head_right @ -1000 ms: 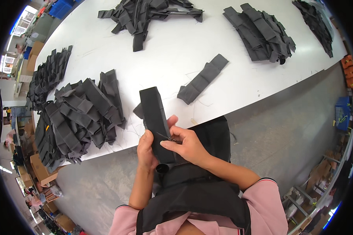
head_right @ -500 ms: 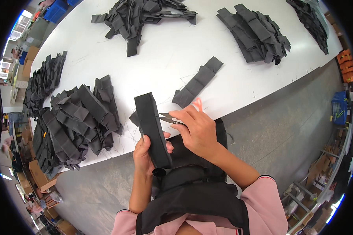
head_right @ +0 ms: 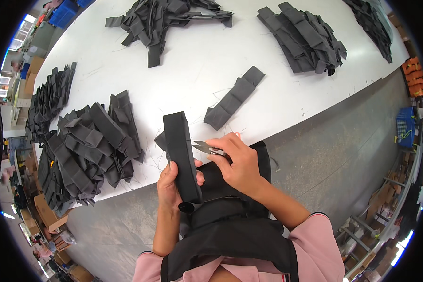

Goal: Trimming excess threads or material from black fabric strips using nippers.

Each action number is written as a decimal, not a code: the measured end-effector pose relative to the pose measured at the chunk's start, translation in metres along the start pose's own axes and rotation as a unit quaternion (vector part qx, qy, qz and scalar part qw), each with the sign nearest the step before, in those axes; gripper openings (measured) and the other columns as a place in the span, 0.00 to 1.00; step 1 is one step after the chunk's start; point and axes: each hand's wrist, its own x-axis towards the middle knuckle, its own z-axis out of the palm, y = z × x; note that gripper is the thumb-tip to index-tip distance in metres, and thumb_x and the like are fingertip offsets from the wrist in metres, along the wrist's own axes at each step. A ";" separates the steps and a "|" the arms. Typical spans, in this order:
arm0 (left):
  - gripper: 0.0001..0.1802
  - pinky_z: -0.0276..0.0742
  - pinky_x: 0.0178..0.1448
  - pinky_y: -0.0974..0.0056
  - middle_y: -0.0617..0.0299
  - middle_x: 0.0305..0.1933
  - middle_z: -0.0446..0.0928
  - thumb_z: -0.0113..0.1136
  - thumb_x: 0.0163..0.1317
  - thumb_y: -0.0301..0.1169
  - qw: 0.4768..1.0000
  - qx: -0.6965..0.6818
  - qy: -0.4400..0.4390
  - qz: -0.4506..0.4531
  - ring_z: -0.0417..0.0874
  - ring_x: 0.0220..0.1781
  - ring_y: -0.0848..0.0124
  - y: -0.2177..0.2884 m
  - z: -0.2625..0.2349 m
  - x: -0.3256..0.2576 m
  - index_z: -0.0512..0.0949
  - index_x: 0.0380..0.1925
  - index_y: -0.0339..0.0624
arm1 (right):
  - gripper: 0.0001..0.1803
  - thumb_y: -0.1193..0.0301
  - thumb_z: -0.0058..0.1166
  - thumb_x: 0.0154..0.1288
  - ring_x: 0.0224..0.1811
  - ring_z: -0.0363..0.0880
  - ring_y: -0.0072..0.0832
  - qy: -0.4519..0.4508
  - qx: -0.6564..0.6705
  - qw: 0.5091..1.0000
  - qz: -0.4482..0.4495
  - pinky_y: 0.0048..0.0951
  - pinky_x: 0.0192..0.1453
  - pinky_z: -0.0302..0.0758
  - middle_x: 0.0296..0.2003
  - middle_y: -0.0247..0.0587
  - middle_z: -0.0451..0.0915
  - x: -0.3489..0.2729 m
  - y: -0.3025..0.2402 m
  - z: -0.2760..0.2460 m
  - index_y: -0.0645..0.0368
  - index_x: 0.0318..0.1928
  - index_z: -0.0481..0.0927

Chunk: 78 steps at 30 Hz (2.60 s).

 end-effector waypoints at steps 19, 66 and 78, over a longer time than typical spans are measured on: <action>0.26 0.78 0.45 0.65 0.47 0.46 0.77 0.40 0.71 0.44 0.999 0.048 0.016 -0.011 0.81 0.38 0.65 -0.003 0.003 -0.001 0.69 0.50 0.26 | 0.15 0.82 0.57 0.47 0.25 0.72 0.30 -0.065 -0.060 0.994 -0.062 0.26 0.27 0.70 0.32 0.39 0.70 0.014 0.001 0.007 0.59 0.39 0.79; 0.30 0.73 0.32 0.62 0.45 0.45 0.70 0.40 0.69 0.50 0.985 -0.064 -0.142 -0.079 0.75 0.31 0.61 -0.002 -0.004 0.018 0.50 0.66 0.53 | 0.11 0.77 0.61 0.49 0.21 0.71 0.27 -0.030 -0.052 0.997 -0.038 0.26 0.23 0.67 0.28 0.34 0.68 0.028 0.006 -0.002 0.56 0.36 0.79; 0.32 0.71 0.28 0.62 0.42 0.37 0.71 0.45 0.68 0.48 0.962 -0.104 -0.188 -0.169 0.73 0.21 0.61 0.007 -0.007 0.009 0.48 0.67 0.56 | 0.14 0.77 0.63 0.46 0.24 0.69 0.27 -0.211 -0.001 0.975 -0.068 0.26 0.27 0.66 0.29 0.34 0.69 0.060 0.006 -0.040 0.56 0.37 0.80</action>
